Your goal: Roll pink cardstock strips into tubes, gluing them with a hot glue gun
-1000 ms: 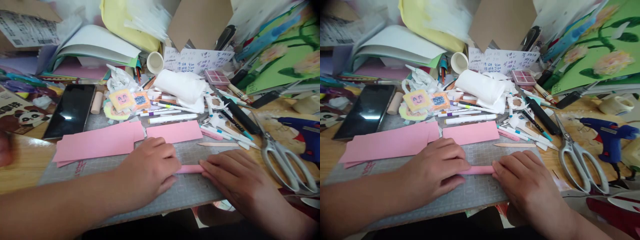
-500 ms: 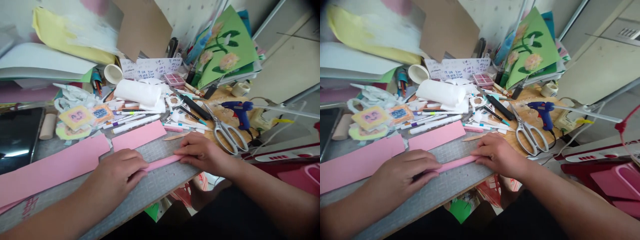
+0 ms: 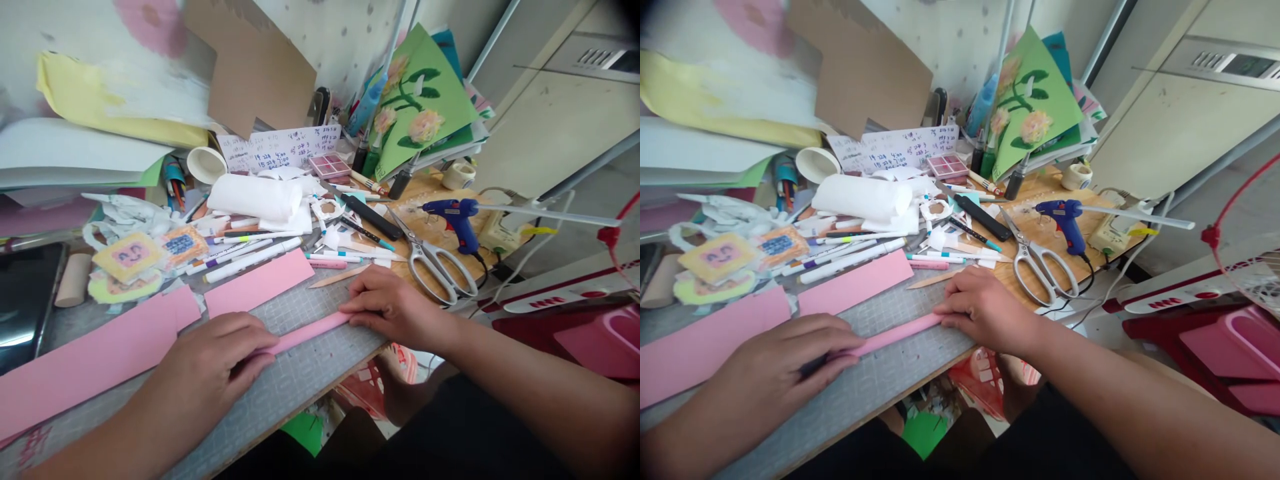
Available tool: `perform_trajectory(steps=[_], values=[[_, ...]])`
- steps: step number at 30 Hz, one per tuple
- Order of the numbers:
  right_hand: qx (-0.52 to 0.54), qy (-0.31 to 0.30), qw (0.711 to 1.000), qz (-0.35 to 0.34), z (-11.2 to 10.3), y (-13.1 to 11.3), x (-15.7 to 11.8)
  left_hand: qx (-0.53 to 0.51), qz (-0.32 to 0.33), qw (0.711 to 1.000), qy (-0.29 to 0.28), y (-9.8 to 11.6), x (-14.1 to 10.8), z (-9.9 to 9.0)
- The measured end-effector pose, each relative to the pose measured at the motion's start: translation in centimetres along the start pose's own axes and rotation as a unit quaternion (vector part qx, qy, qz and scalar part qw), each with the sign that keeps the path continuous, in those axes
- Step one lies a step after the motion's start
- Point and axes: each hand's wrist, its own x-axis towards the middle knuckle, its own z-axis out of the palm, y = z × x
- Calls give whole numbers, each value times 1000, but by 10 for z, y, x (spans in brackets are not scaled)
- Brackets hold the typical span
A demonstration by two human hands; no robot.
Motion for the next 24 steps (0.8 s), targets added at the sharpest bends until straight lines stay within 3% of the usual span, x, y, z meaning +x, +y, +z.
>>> perform_trajectory(steps=[11,17,20,24], values=[[-23,-6,1000,-9,1,1,0,26,-18,999,-31,12,1,-2],[-36,-9,999,-19,0,-5,2,185,3,979,-79,44,23,0],[-24,-1,999,-22,1,-6,4,208,-7,974,-92,60,38,6],[32,43,999,-11,-1,-7,3,208,-20,976,-66,67,41,7]])
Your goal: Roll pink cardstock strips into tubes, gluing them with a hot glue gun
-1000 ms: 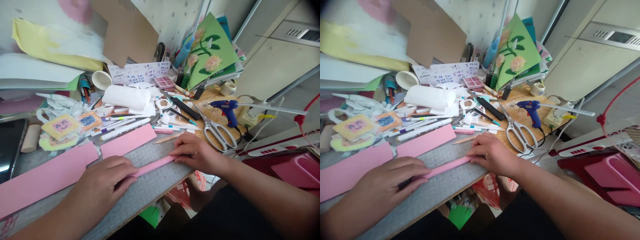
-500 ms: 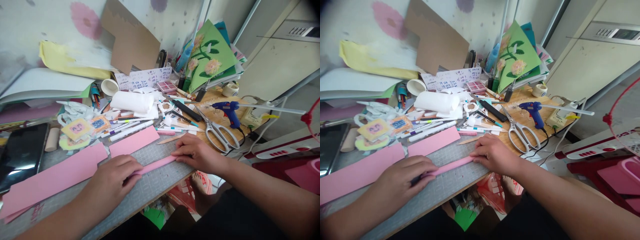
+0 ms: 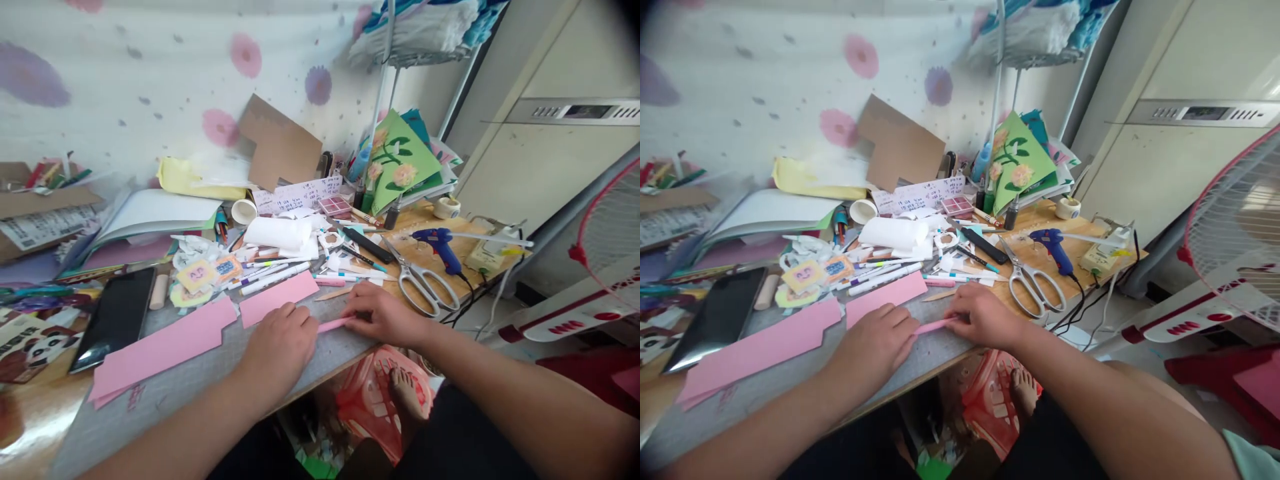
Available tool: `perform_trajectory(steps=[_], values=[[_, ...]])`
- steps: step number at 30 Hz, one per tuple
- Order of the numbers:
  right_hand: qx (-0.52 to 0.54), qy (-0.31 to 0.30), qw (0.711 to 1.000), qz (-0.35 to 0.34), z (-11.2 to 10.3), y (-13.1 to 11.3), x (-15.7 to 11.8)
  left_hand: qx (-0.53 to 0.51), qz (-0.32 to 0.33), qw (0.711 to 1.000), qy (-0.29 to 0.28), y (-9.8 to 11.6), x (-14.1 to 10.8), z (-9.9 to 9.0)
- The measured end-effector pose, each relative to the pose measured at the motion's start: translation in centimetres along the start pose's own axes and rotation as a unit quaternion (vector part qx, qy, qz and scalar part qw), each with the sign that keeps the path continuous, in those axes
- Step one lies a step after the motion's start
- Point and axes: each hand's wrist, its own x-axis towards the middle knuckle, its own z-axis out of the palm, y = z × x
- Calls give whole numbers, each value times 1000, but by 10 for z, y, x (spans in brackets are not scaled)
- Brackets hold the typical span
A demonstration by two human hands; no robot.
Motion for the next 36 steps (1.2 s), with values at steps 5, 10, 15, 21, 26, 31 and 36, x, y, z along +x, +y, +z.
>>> perform_trajectory(steps=[5,10,15,21,26,31,36], values=[[122,78,989,21,-5,-31,-3,-130,-52,989,56,2,-23,-15],[227,127,965,6,-8,-80,-1,-479,-121,869,28,24,-47,-18],[350,140,926,9,-5,-102,3,-673,-104,730,62,44,-60,5],[483,86,868,80,7,-109,8,-635,-123,753,122,57,-65,11],[544,30,830,118,14,-112,17,-726,-142,666,90,62,-65,9],[545,19,827,140,21,-112,24,-780,-160,599,79,61,-69,7],[537,30,830,150,27,-114,30,-796,-156,579,81,58,-72,9]])
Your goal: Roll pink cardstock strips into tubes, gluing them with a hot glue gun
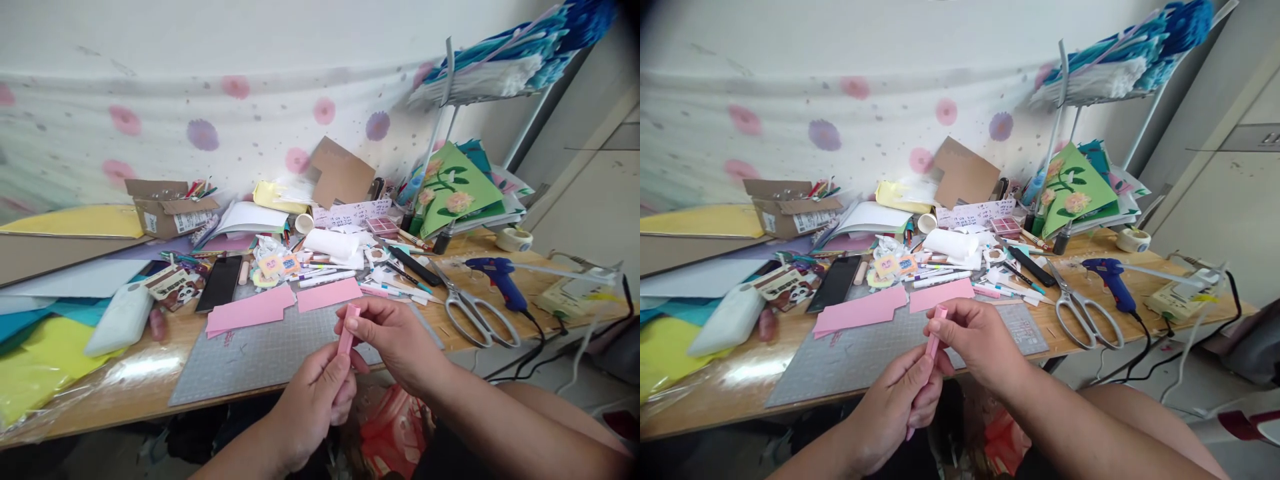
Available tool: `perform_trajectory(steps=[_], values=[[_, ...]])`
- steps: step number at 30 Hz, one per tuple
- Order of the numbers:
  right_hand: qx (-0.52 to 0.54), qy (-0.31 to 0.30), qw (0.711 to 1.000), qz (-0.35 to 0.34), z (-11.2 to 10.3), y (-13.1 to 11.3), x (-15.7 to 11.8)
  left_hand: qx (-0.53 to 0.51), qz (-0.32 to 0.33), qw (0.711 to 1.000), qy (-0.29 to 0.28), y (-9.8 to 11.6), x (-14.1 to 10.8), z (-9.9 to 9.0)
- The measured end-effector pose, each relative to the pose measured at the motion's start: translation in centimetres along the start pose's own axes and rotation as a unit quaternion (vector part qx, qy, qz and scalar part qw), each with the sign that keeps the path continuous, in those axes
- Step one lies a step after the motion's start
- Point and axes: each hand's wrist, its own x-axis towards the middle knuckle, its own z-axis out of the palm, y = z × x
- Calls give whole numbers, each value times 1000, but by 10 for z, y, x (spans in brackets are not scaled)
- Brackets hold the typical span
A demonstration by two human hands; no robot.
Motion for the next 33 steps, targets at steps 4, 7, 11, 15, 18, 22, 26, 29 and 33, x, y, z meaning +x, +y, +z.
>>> perform_trajectory(steps=[4,7,11,15,18,22,26,29,33], values=[[-19,17,999,-22,3,0,3,91,38,994,54,1,1,-3],[-35,29,998,-42,4,1,2,189,77,975,84,3,1,-5],[-44,39,996,-63,6,5,1,213,96,969,85,6,0,-7],[-40,25,997,-69,8,9,-1,238,118,961,82,7,0,-9],[-44,38,995,-79,10,10,-2,235,120,962,74,9,1,-10],[-58,53,994,-71,12,8,0,218,104,967,77,9,2,-10],[-73,81,992,-58,10,1,5,188,75,977,63,5,1,-14],[-64,112,990,-58,7,-3,9,181,45,980,64,2,0,-18],[-53,123,990,-52,5,-2,12,165,30,982,88,2,-1,-20]])
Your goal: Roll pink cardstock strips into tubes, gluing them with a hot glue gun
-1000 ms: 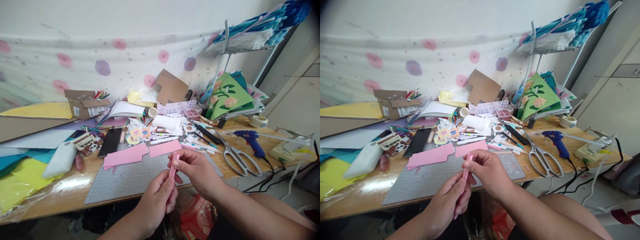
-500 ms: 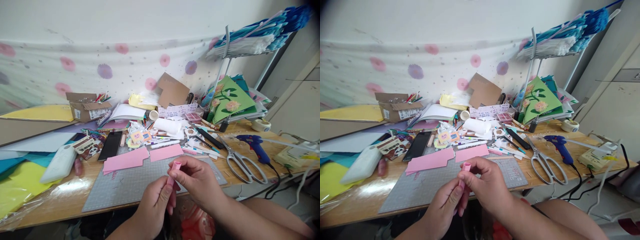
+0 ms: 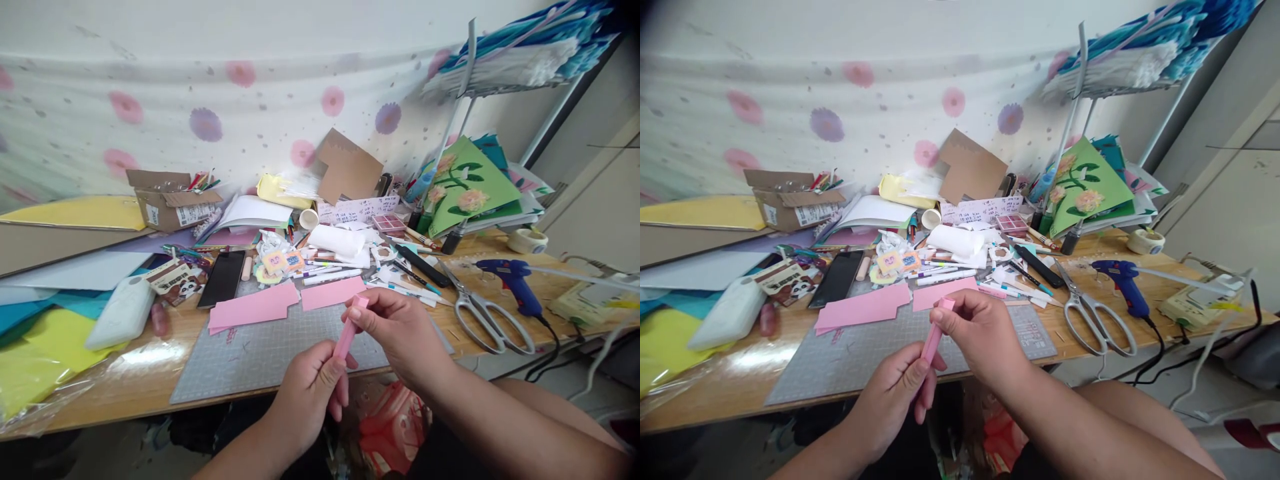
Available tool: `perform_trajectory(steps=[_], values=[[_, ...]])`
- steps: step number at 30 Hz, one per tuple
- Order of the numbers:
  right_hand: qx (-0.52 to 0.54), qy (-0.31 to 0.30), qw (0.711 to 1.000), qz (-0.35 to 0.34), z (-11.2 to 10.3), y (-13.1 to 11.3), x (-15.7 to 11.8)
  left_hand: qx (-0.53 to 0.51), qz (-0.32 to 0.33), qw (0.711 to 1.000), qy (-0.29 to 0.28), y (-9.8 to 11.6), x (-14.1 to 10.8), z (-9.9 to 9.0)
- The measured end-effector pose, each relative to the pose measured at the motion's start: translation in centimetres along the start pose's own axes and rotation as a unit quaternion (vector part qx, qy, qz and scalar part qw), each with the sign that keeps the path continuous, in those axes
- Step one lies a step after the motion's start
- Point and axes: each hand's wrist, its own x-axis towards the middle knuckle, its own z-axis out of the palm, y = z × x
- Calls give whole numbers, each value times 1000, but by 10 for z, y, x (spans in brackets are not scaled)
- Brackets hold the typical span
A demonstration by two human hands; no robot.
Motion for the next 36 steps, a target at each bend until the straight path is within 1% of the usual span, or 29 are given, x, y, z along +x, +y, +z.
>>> perform_trajectory(steps=[4,8,11,15,21,25,36], values=[[9,8,1000,6,-1,4,3,-37,-11,999,5,-1,-1,0],[22,17,999,22,-6,7,9,-104,-31,994,-15,0,-2,0],[36,22,998,41,-9,11,14,-170,-62,983,-35,2,-1,1],[48,23,997,57,-12,13,17,-225,-89,970,-38,6,2,5],[44,18,997,61,-15,12,17,-210,-82,974,-38,7,4,12],[45,29,996,67,-16,12,16,-194,-70,978,-42,5,3,13],[58,55,994,79,-21,5,16,-188,-75,973,-110,5,0,11]])
